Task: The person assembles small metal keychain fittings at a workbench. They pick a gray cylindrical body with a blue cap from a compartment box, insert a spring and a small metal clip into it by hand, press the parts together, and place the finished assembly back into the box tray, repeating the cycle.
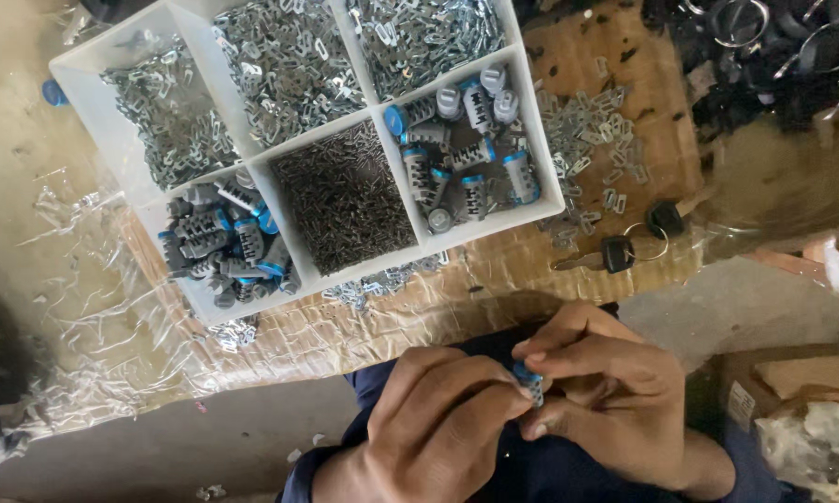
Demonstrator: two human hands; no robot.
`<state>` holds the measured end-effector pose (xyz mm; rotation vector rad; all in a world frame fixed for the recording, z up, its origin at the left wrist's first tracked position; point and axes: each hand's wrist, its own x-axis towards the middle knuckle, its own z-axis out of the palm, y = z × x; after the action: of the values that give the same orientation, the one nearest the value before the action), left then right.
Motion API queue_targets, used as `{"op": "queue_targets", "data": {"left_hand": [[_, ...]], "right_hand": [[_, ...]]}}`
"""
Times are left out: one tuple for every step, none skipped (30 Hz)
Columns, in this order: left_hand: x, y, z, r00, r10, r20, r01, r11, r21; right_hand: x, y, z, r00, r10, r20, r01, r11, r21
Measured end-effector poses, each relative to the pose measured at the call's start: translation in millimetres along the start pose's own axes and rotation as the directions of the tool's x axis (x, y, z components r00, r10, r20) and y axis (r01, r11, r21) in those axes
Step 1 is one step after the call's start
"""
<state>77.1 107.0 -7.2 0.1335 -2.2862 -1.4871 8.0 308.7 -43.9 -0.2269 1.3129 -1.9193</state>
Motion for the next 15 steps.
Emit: {"op": "queue_targets", "data": {"left_hand": [[5,0,-1,0.997,-0.076,-0.027,0.073,0.994,-0.08],[10,0,-3,0.999,0.007,-0.037,-0.007,1.0,-0.002],[13,2,-5,0.996,0.083,-0.039,-0.08,0.994,0.073],[15,1,-8,0.987,0.156,-0.035,-0.149,0.978,0.145],[15,4,-13,0.992,0.119,0.046,-0.125,0.975,0.182],[12,6,-20,0.989,0.082,0.122,-0.108,0.97,0.22],[7,6,-27,0.98,0.041,0.195,-0.092,0.961,0.259],[2,3,-34,0.977,-0.004,0.212,-0.031,0.986,0.163],[-4,-3,-39,0.972,-0.049,0.231,0.034,0.997,0.068],[-11,-8,-43,0.963,-0.089,0.253,0.099,0.995,-0.025],[-18,-11,-44,0.915,-0.248,0.317,0.333,0.909,-0.252],[-24,-14,-44,0.832,-0.369,0.414,0.538,0.719,-0.441],[-30,-16,-43,0.721,-0.446,0.53,0.692,0.443,-0.569],[-34,-15,-39,0.789,-0.45,0.417,0.613,0.612,-0.499],[-36,-16,-34,0.852,-0.423,0.309,0.52,0.757,-0.396]], "right_hand": [[0,3,2,1.0,-0.005,0.019,0.003,0.998,0.061],[0,6,5,0.999,-0.014,0.035,0.009,0.992,0.125],[0,8,7,1.0,-0.013,0.023,0.012,0.997,0.071],[0,9,10,1.0,-0.01,0.01,0.01,1.0,0.017],[1,11,12,1.0,-0.013,0.001,0.013,0.999,-0.041],[2,11,14,1.0,-0.019,0.005,0.019,0.999,-0.028],[3,12,16,1.0,-0.023,0.01,0.024,1.0,-0.015],[4,11,18,1.0,-0.024,0.014,0.024,1.0,-0.001],[6,11,16,0.994,-0.016,0.108,0.022,0.998,-0.053],[8,10,14,0.979,-0.004,0.203,0.026,0.994,-0.104],[9,10,12,0.955,0.009,0.296,0.038,0.987,-0.153],[11,10,10,0.957,0.021,0.29,0.01,0.995,-0.103],[11,11,8,0.958,0.038,0.286,-0.024,0.998,-0.052],[10,12,6,0.957,0.06,0.284,-0.064,0.998,0.002],[10,12,4,0.977,0.053,0.208,-0.064,0.997,0.046]]}}
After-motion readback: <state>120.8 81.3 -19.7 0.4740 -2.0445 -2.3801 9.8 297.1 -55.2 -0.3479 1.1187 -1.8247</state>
